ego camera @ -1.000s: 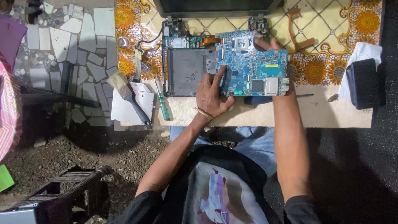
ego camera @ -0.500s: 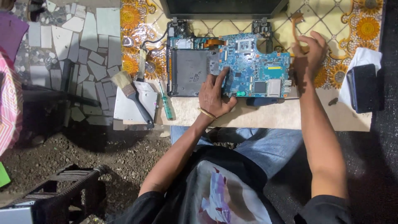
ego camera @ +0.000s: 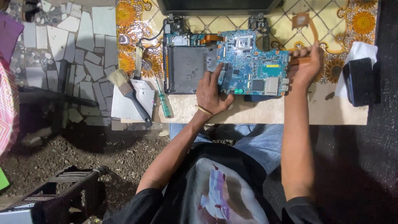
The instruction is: The person removes a copper heat pipe from a laptop motherboard, then repositions and secures it using a screwdriver. The person handles the motherboard and heat pipe directly, using a screwdriver to tighten screws.
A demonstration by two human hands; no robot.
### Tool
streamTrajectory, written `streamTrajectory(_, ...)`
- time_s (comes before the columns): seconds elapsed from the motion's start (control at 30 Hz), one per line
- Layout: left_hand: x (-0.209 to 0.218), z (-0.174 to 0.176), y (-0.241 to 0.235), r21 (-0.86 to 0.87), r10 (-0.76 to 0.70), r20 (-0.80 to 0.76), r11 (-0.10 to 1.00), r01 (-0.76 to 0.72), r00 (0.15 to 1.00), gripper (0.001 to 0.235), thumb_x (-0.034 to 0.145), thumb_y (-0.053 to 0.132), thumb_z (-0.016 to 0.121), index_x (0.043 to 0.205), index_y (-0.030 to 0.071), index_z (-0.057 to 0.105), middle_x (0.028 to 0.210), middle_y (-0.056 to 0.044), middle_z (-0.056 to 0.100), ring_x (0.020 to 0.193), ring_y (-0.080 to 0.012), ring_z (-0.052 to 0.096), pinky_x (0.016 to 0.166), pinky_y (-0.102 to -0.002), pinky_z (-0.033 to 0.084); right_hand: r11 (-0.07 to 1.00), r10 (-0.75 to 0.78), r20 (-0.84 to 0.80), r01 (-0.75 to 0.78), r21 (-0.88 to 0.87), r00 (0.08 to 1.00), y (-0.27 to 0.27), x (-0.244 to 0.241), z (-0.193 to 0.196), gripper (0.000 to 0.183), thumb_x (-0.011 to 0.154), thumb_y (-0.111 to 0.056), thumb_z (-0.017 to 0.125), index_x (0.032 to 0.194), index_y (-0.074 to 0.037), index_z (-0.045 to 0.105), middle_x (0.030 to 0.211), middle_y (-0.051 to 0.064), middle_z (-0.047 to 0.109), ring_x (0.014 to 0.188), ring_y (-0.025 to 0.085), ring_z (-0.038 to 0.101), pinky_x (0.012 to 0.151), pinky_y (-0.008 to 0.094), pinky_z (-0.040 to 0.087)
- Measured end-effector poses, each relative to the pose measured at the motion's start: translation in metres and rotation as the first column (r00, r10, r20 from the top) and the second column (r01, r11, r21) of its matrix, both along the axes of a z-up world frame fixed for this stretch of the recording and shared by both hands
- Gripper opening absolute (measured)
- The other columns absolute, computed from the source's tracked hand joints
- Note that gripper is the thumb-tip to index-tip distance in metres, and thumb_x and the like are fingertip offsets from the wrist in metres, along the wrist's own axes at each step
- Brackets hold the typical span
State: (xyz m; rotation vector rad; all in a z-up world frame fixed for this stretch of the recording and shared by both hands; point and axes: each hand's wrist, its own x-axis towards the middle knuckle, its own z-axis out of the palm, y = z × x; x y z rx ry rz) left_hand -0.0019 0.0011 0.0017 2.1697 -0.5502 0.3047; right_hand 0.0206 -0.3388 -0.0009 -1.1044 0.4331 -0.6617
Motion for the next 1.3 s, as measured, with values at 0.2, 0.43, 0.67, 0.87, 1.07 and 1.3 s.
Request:
streamTrajectory(0.2, 0.002, -0.02, -0.006, -0.107, 0.06, 0.026, 0.993, -0.057, 0.998, 0.108, 0.082, 0.077, 0.063, 0.171, 0.019, 0.045, 0.107, -0.01, 0.057, 0.091, -0.0358, 0.067, 0.085, -0.047, 0.056, 0.89, -0.29, -0.392, 0.396, 0.224, 0.873, -0.023, -0.008, -0.042, 0.017, 0.093, -0.025, 0.083, 0.091, -0.014, 0.071, 0.074, 0.001, 0.057, 0.061, 0.016, 0.069, 0.047, 0.032, 0.071)
streamTrajectory(0.43, -0.001, 0.005, 0.0, -0.029, 0.013, -0.006, 1.0, -0.013, 1.0, 0.093, 0.102, 0.078, 0.041, 0.169, 0.013, 0.04, 0.105, -0.011, 0.055, 0.086, -0.029, 0.058, 0.07, -0.046, 0.046, 0.883, -0.169, -0.351, 0.299, 0.361, 0.921, -0.036, -0.006, 0.031, 0.022, 0.118, -0.012, 0.048, 0.121, 0.002, 0.065, 0.104, 0.017, 0.072, 0.085, 0.026, 0.076, 0.076, 0.039, 0.078)
streamTrajectory(0.67, 0.0, 0.001, 0.001, -0.001, -0.003, -0.019, 1.0, 0.003, 1.0, 0.089, 0.102, 0.081, 0.038, 0.164, 0.019, 0.049, 0.104, -0.009, 0.049, 0.084, -0.0265, 0.054, 0.068, -0.044, 0.045, 0.976, -0.209, -0.272, 0.216, -0.004, 0.939, -0.108, 0.025, -0.086, 0.035, 0.105, 0.001, 0.07, 0.139, 0.01, 0.071, 0.102, 0.016, 0.073, 0.09, 0.025, 0.069, 0.083, 0.037, 0.06)
streamTrajectory(0.87, 0.001, 0.001, 0.001, -0.001, -0.015, -0.011, 1.0, 0.015, 1.0, 0.087, 0.102, 0.081, 0.037, 0.165, 0.022, 0.05, 0.102, -0.008, 0.046, 0.084, -0.024, 0.05, 0.068, -0.042, 0.044, 0.809, -0.277, -0.173, 0.133, -0.573, 0.945, -0.036, 0.03, -0.001, 0.018, 0.097, -0.001, 0.079, 0.11, -0.008, 0.09, 0.115, 0.011, 0.082, 0.115, 0.027, 0.077, 0.105, 0.042, 0.07)
streamTrajectory(1.07, -0.001, 0.003, 0.001, -0.048, -0.018, 0.006, 0.999, 0.018, 1.0, 0.08, 0.104, 0.077, 0.043, 0.166, 0.027, 0.053, 0.103, -0.008, 0.044, 0.086, -0.0248, 0.051, 0.069, -0.042, 0.045, 0.749, 0.518, -0.496, -0.65, -0.132, 0.697, 0.031, 0.044, 0.045, 0.042, 0.112, -0.043, 0.064, 0.143, -0.016, 0.066, 0.136, 0.008, 0.072, 0.116, 0.022, 0.075, 0.096, 0.034, 0.066)
streamTrajectory(1.3, 0.0, 0.008, 0.005, -0.045, -0.071, -0.044, 0.997, 0.069, 0.996, 0.075, 0.106, 0.077, 0.042, 0.168, 0.036, 0.05, 0.102, -0.008, 0.042, 0.081, -0.0249, 0.049, 0.064, -0.04, 0.045, 0.57, 0.788, -0.118, -0.788, -0.233, 0.605, 0.091, 0.047, 0.032, 0.078, 0.115, -0.057, 0.051, 0.178, -0.013, 0.035, 0.159, 0.014, 0.062, 0.143, 0.031, 0.064, 0.121, 0.05, 0.054)
